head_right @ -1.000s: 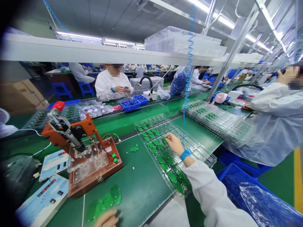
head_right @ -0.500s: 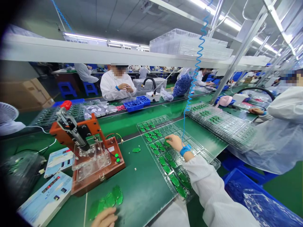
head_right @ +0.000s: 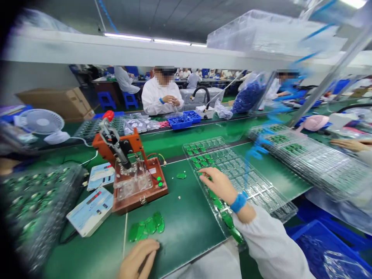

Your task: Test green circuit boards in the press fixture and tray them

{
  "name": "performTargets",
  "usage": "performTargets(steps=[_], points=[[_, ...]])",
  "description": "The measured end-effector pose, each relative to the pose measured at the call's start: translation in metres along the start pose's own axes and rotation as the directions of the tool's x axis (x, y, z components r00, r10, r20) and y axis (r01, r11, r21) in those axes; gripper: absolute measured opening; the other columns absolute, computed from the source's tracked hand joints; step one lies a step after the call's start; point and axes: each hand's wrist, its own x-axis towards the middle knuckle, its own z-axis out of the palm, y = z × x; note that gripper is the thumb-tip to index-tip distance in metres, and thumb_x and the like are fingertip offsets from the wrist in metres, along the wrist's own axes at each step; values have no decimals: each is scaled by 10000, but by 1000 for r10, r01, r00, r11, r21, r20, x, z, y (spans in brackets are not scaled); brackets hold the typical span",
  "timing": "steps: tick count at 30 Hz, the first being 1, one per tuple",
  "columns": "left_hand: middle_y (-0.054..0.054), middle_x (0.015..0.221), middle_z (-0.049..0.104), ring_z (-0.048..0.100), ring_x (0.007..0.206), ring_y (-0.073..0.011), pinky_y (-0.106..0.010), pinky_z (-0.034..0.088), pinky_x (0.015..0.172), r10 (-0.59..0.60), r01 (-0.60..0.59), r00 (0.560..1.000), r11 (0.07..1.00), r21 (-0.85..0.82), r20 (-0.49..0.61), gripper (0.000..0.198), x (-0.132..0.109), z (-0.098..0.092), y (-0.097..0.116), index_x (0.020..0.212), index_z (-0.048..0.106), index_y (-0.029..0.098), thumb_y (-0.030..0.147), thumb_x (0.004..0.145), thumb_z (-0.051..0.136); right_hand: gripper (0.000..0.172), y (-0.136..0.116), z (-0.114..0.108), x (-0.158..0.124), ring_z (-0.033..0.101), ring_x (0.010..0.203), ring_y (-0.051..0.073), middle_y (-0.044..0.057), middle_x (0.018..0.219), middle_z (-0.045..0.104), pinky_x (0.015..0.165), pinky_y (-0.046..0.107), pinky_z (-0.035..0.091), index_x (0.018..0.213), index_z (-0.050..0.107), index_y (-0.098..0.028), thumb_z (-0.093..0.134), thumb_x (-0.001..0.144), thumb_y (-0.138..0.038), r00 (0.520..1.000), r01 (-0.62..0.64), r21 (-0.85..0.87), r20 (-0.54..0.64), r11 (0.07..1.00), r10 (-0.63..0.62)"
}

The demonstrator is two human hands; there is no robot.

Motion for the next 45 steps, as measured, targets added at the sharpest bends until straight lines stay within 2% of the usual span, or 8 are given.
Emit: performTargets(steps=[3, 6, 13, 17, 25, 32, 38, 45], points=[[-56, 952, 746, 725, 873, -171, -256, 604, 817, -50, 52, 996, 998, -25, 75, 174, 3, -7, 11, 1042, 682, 209, 162, 1001, 520, 281, -47, 27, -36, 649, 1103, 245, 55, 1172, 708, 993, 413, 519, 1187, 694, -300, 539, 1004, -446, 978, 151, 175, 114, 973, -172], [-58, 909, 736, 707, 844, -181, -296, 599, 791, -101, 105, 985, 994, -16, 137, 179, 2, -18, 18, 1000, 682, 202, 169, 1006, 505, 245, -77, 61, -64, 638, 1148, 256, 58, 1180, 709, 1015, 429, 527, 1170, 705, -313, 548, 1015, -421, 941, 169, 325, 226, 930, -251], [-103, 1114, 737, 671, 1086, -255, -417, 589, 939, -211, 194, 973, 968, 162, 98, 137, 2, -73, -21, 1024, 756, 232, 260, 967, 634, 236, -92, 118, -69, 530, 1329, 267, 74, 1378, 616, 1143, 484, 451, 1200, 690, -289, 586, 999, -359, 915, 172, 433, 262, 885, -306], [-92, 1258, 716, 621, 1229, -296, -503, 557, 1024, -264, 212, 940, 948, 236, 216, 245, 9, -88, -45, 1163, 762, 282, 337, 932, 699, 331, -93, 124, -49, 477, 1385, 280, 78, 1447, 579, 1190, 520, 389, 1284, 660, -256, 634, 972, -362, 874, 185, 450, 331, 874, -355], [-58, 1296, 708, 585, 1291, -313, -568, 503, 1065, -308, 224, 898, 934, 276, 313, 310, 8, -81, -57, 1242, 731, 316, 334, 933, 711, 463, -92, 127, -33, 529, 1315, 283, 77, 1358, 646, 1155, 500, 417, 1353, 633, -261, 732, 905, -318, 836, 217, 450, 373, 866, -403], [-95, 1250, 710, 619, 1219, -276, -492, 514, 1055, -294, 290, 944, 956, 49, 152, 212, 19, -88, -53, 1097, 767, 255, 359, 916, 732, 419, -98, 116, -25, 580, 1234, 257, 69, 1332, 648, 1026, 426, 513, 1302, 657, -275, 717, 889, -306, 856, 113, 572, 359, 812, -372], [-78, 1216, 720, 627, 1167, -286, -510, 473, 1058, -261, 269, 961, 959, 91, -94, 177, 85, -113, -58, 1019, 771, 244, 346, 874, 776, 310, -133, 99, 35, 598, 1238, 254, 68, 1289, 672, 1037, 426, 516, 1188, 707, -271, 731, 881, -309, 893, 341, 552, 63, 761, -446], [-48, 1157, 747, 630, 1142, -286, -499, 487, 1047, -259, 257, 966, 940, 227, -19, 195, 120, -109, -88, 973, 781, 228, 214, 788, 842, 302, -138, 124, 83, 640, 1168, 274, 76, 1185, 722, 1070, 481, 494, 1079, 738, -230, 816, 787, -215, 883, 415, 472, -6, 777, -468]])
